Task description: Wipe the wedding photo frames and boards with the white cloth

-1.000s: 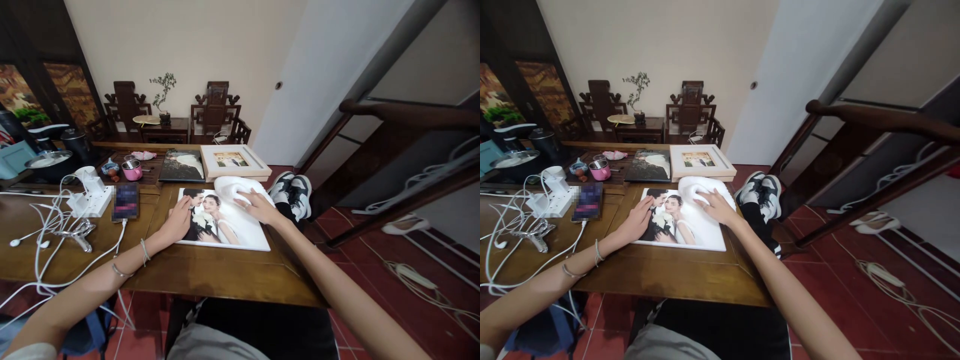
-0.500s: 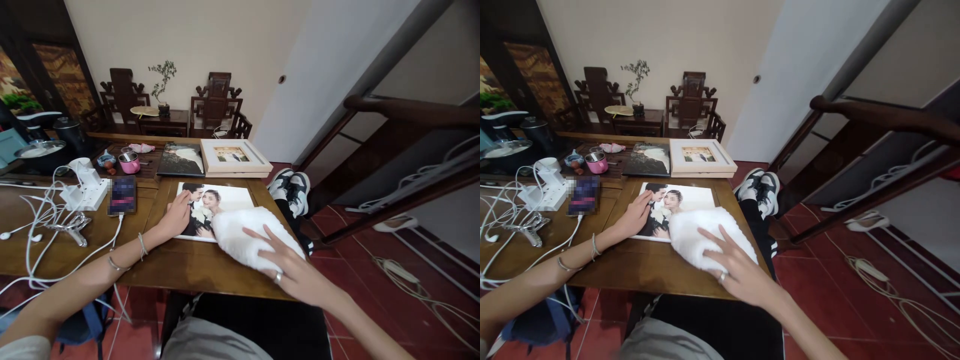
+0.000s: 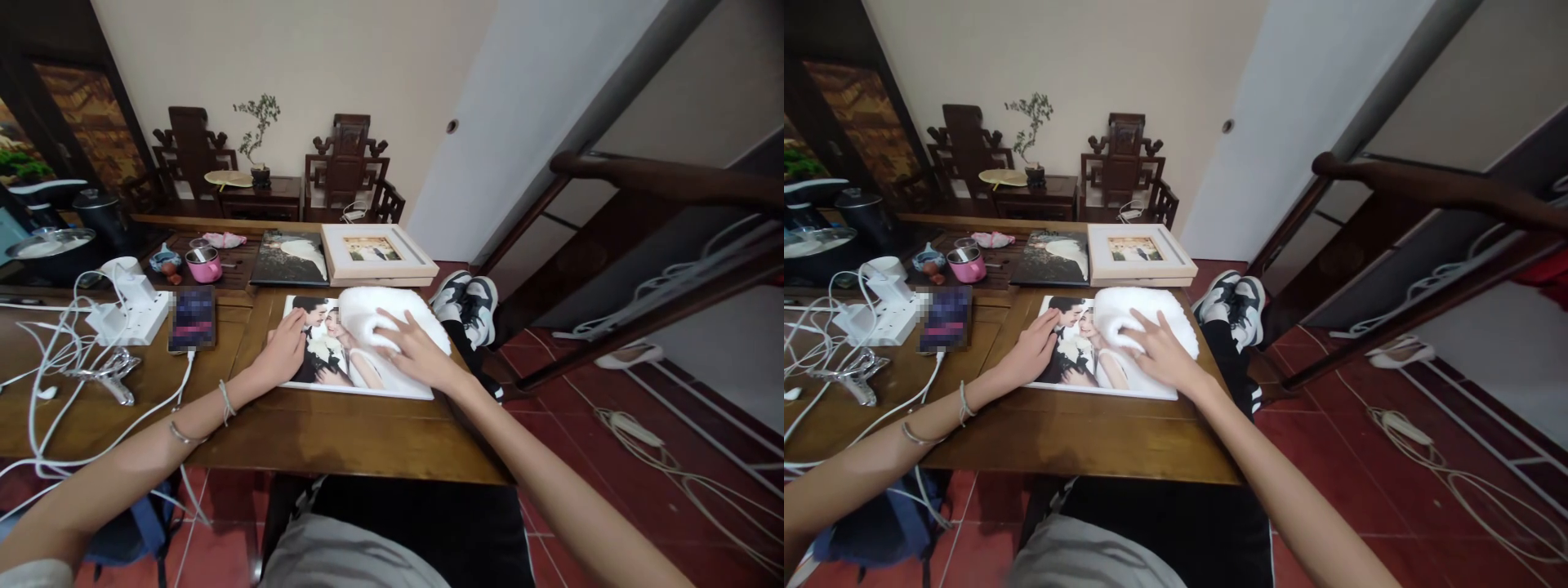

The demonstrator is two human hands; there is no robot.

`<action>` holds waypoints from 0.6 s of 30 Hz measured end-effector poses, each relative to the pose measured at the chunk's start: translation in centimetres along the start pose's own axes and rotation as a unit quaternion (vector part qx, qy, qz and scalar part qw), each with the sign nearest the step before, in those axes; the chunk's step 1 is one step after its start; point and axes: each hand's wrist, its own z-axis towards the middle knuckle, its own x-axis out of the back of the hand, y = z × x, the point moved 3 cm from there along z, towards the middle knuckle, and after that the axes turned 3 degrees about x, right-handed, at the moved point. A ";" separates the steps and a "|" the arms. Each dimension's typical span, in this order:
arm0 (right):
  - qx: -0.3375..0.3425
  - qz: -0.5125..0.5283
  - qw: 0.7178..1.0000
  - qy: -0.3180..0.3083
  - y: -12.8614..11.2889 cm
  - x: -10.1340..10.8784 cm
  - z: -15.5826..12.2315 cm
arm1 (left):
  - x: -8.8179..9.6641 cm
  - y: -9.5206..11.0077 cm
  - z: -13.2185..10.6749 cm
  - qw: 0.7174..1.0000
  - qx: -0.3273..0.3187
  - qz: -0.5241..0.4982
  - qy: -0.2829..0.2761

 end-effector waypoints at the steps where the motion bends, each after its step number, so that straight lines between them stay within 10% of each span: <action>1: 0.017 0.002 1.000 -0.011 -1.3 0.3 -1.2 | 0.0 0.0 0.0 1.000 0.000 -0.001 0.003; 8: 0.081 0.027 0.992 -0.089 -7.5 2.0 -7.1 | -0.2 0.0 0.1 1.000 -0.005 0.001 0.007; 18: 0.004 -0.004 1.000 0.001 1.2 0.4 1.9 | 0.2 0.2 -0.1 1.000 0.000 0.000 -0.009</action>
